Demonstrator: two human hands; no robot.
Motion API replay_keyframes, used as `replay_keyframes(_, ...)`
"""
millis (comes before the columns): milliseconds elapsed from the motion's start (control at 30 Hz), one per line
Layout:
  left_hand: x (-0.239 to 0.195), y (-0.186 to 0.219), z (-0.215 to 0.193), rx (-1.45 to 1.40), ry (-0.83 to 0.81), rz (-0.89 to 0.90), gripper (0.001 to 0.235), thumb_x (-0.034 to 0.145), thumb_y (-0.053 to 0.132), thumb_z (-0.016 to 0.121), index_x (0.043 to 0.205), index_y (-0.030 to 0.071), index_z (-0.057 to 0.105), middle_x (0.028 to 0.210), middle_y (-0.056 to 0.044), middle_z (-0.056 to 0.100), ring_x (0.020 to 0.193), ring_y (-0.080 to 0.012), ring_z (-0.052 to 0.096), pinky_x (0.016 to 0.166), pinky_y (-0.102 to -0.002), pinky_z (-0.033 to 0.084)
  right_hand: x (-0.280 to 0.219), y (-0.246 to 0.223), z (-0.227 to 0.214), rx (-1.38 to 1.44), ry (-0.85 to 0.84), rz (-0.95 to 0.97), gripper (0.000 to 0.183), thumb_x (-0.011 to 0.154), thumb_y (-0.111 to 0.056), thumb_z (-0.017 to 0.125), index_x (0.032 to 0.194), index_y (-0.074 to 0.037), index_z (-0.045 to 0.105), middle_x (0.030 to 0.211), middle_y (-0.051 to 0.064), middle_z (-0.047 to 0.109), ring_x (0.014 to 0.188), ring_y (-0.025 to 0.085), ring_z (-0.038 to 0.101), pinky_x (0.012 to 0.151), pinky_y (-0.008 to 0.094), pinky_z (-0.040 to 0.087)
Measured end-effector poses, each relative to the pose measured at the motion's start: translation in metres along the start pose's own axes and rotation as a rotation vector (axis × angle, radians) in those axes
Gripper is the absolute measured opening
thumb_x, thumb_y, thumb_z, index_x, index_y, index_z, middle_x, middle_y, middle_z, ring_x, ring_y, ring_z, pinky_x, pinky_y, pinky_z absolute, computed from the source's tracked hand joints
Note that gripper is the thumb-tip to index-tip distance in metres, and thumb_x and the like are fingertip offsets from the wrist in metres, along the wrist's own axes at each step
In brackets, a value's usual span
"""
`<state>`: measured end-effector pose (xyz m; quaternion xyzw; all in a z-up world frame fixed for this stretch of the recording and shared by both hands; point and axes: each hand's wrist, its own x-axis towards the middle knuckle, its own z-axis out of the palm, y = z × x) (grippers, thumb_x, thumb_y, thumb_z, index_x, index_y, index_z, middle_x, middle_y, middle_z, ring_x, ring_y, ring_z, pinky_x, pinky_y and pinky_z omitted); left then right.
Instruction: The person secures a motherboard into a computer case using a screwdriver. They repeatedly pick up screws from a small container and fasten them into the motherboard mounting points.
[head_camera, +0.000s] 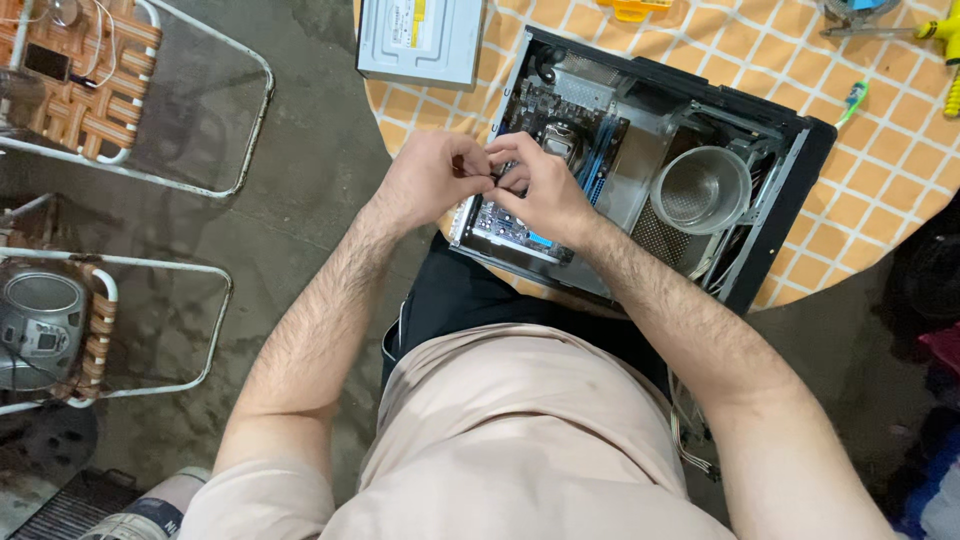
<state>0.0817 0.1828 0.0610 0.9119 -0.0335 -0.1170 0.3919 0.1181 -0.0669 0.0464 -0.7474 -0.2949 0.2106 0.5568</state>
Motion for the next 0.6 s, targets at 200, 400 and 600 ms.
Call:
replay_keyframes(200,0.002,0.007,0.007,0.021,0.089,-0.032,0.022,0.092,0.036,0.108,0.102,0.024,0.093,0.088,-0.001,0.081,0.092,-0.0279,0.088,0.087,-0.044,0.071,0.002,0.031,0.008,0.049,0.038,0.024,0.055,0.105,-0.004,0.097,0.151,-0.012,0.068,0.123,0.017,0.082,0.096,0.028,0.087,0.09,0.042,0.072)
replay_keyframes(400,0.001,0.011,-0.001,-0.039,0.011,-0.047,0.025,0.087,0.03,0.109,0.107,0.027,0.095,0.091,0.001,0.086,0.097,-0.0254,0.09,0.09,-0.043,0.072,0.0,0.018,0.006,0.162,0.057,0.055,0.07,0.102,0.003,0.094,0.164,-0.014,0.065,0.13,0.02,0.078,0.094,0.028,0.086,0.084,0.043,0.075)
replay_keyframes(600,0.003,-0.004,0.012,-0.048,0.04,-0.16,0.028,0.087,0.043,0.109,0.102,0.026,0.094,0.088,0.0,0.087,0.095,-0.0289,0.09,0.089,-0.045,0.07,0.0,0.031,0.013,0.164,0.074,0.049,0.06,0.103,0.0,0.096,0.155,-0.011,0.069,0.122,0.016,0.078,0.091,0.025,0.084,0.084,0.039,0.074)
